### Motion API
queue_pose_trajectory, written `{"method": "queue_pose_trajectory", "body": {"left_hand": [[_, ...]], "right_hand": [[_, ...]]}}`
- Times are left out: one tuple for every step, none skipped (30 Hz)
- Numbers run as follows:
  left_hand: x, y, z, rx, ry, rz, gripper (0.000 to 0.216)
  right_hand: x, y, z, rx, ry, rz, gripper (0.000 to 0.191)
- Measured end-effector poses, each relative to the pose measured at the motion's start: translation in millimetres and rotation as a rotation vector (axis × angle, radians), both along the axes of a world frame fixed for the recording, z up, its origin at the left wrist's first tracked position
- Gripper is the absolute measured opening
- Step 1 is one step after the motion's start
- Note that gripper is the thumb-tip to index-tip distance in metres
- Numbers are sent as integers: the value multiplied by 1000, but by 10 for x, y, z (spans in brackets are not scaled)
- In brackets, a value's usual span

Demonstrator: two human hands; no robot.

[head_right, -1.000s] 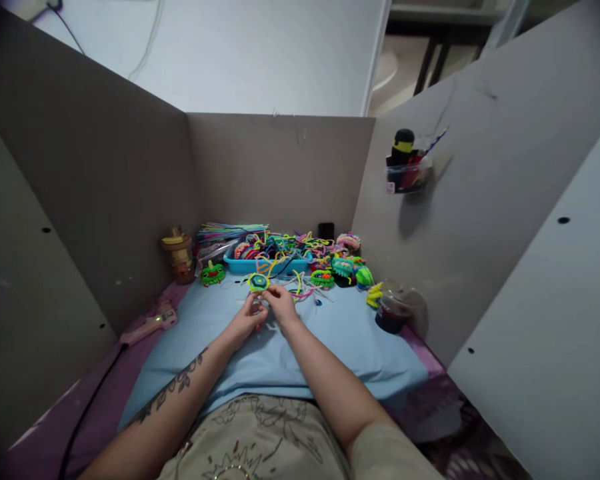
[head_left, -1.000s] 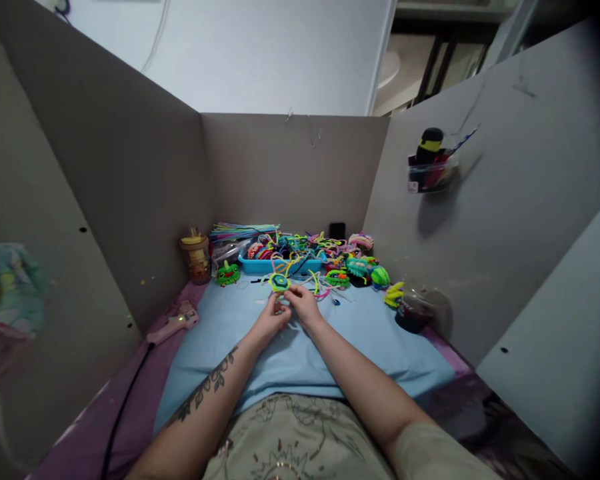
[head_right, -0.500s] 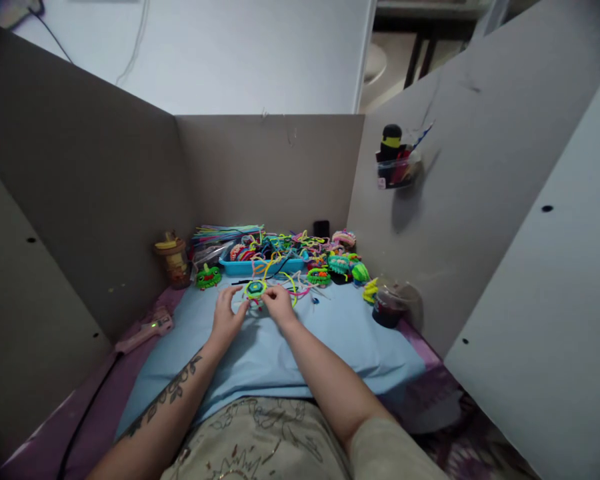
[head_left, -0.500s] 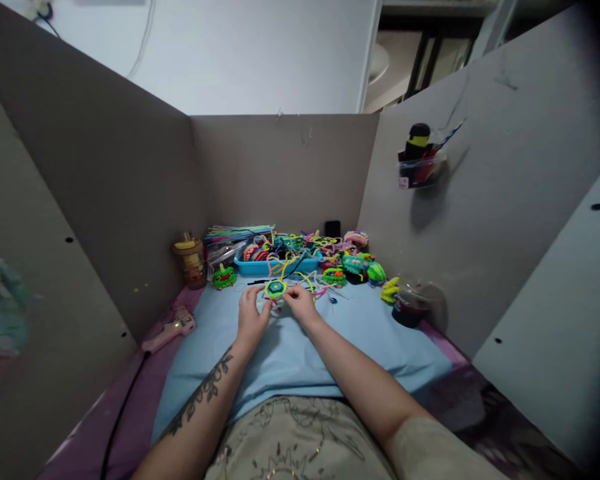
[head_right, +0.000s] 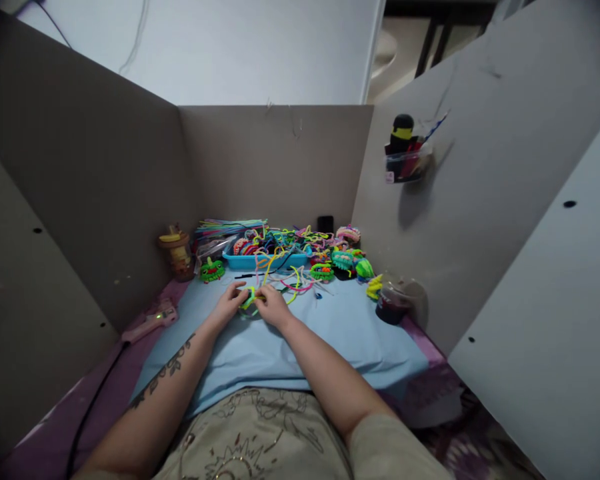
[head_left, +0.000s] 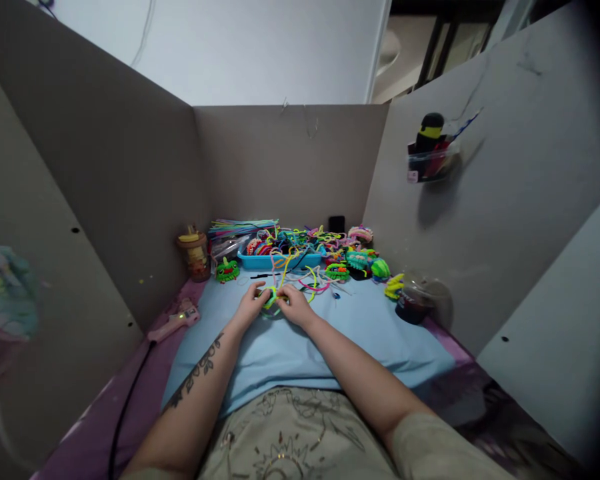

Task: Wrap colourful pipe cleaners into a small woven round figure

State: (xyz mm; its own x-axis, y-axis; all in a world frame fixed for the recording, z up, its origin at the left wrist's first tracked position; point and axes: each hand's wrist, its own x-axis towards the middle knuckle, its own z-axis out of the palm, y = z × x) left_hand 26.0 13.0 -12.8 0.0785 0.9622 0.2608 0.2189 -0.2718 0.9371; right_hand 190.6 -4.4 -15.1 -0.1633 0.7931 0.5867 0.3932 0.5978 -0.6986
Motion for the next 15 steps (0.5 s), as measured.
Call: {"method": "queue_pose_trajectory", "body": {"left_hand": [[0,-10,14,-4,-5,-14,55],[3,-18,28,-5,-8,-28,55],[9,-25,39,-4,-9,-39,54],[15,-30,46,0,-6,-47,54],[21,-33,50,7,-1,-53,54],[26,-36,51,15,6,-56,53],[31,-37,50,24,15,-57,52],[33,-37,48,35,26,-54,51],[34,-37,45,47,37,-48,49],[34,-37,43,61,51,-40,46],[33,-37,42,76,65,-31,44],[32,-38,42,93,82,-22,41],[31,-39,43,111,99,-13,38],[31,-41,45,128,117,-5,36],[32,-44,48,145,135,1,34]], "right_hand": [[-1,-1,-4,7,-15,8,10],[-1,-1,-8,12,-27,12,12],[-2,1,-11,17,-35,13,12],[-4,2,-14,21,-41,9,12],[-5,4,-16,22,-42,2,11],[-6,5,-17,23,-42,-5,10],[-7,5,-16,23,-39,-9,9],[-8,4,-14,23,-34,-11,8],[-8,3,-12,22,-27,-11,8],[-7,1,-9,20,-19,-10,8],[-6,1,-6,17,-10,-7,7],[-5,1,-4,13,1,-3,8],[-3,2,-4,8,14,1,8],[-1,5,-5,1,27,5,8],[2,10,-8,-6,40,9,8]]}}
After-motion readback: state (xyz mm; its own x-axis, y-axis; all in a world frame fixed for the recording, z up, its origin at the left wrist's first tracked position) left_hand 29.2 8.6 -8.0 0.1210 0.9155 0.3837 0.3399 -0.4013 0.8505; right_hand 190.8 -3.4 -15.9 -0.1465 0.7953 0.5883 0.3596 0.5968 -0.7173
